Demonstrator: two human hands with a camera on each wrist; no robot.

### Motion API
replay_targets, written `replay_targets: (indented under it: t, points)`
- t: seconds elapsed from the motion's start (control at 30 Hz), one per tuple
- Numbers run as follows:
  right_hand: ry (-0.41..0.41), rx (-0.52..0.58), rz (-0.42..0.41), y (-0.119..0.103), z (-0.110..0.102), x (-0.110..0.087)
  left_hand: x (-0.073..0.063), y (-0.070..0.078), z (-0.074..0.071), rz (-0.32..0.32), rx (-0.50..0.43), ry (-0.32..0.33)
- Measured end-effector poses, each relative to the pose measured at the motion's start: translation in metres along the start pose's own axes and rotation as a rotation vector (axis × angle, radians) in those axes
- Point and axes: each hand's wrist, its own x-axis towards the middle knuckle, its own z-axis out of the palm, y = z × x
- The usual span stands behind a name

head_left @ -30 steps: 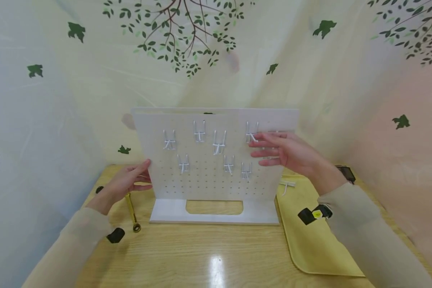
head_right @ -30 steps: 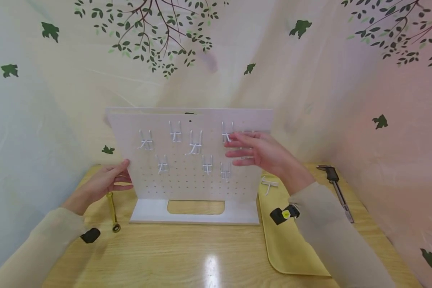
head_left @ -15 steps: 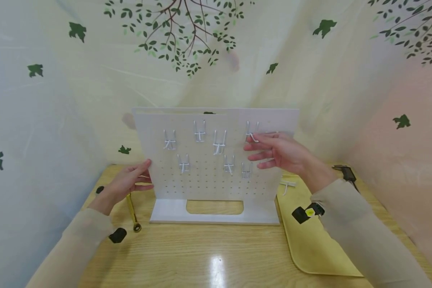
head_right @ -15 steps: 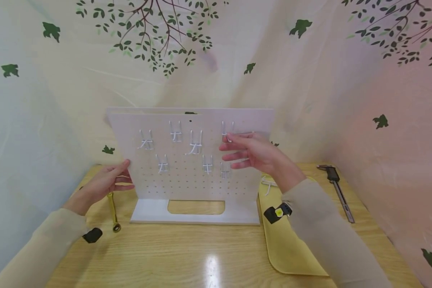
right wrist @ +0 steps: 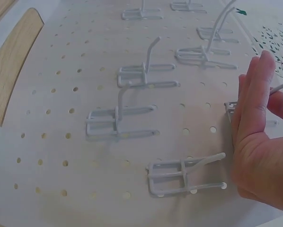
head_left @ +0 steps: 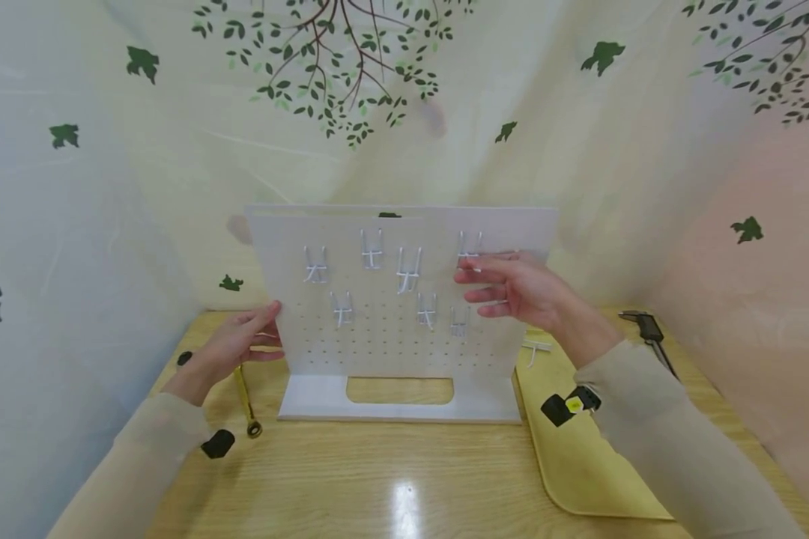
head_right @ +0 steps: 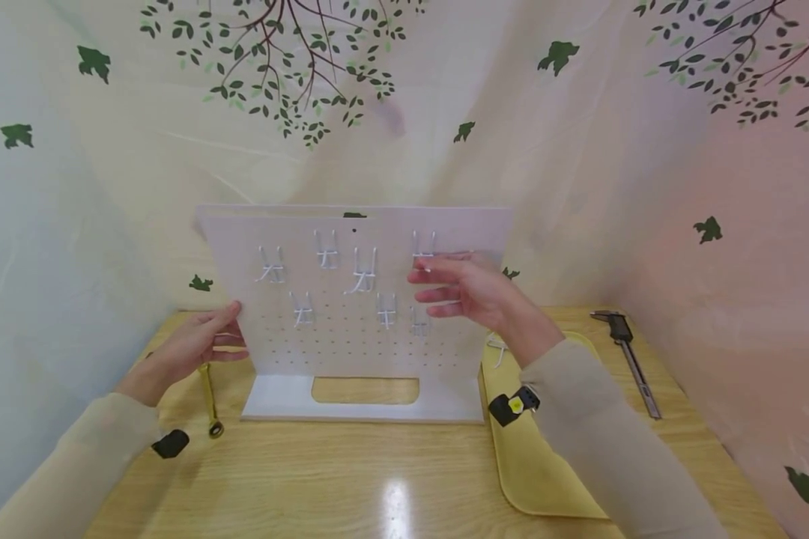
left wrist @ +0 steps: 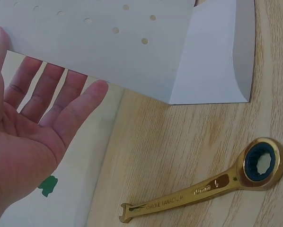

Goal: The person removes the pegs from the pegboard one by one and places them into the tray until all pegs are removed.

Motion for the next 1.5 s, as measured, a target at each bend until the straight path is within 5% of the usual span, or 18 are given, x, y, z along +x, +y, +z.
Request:
replay_targets:
  t: [0.5,1.5]
  points:
    - [-0.019,0.167,0.006,0.0040,0.0018,-0.0006,0.0017,-0.0029,-0.0017,0.016,-0.026,0.011]
    - [0.018,0.068,-0.001,-0.0021,0.0060,-0.0050,0.0007,-0.0019,-0.0032,0.022,-0.047,-0.043]
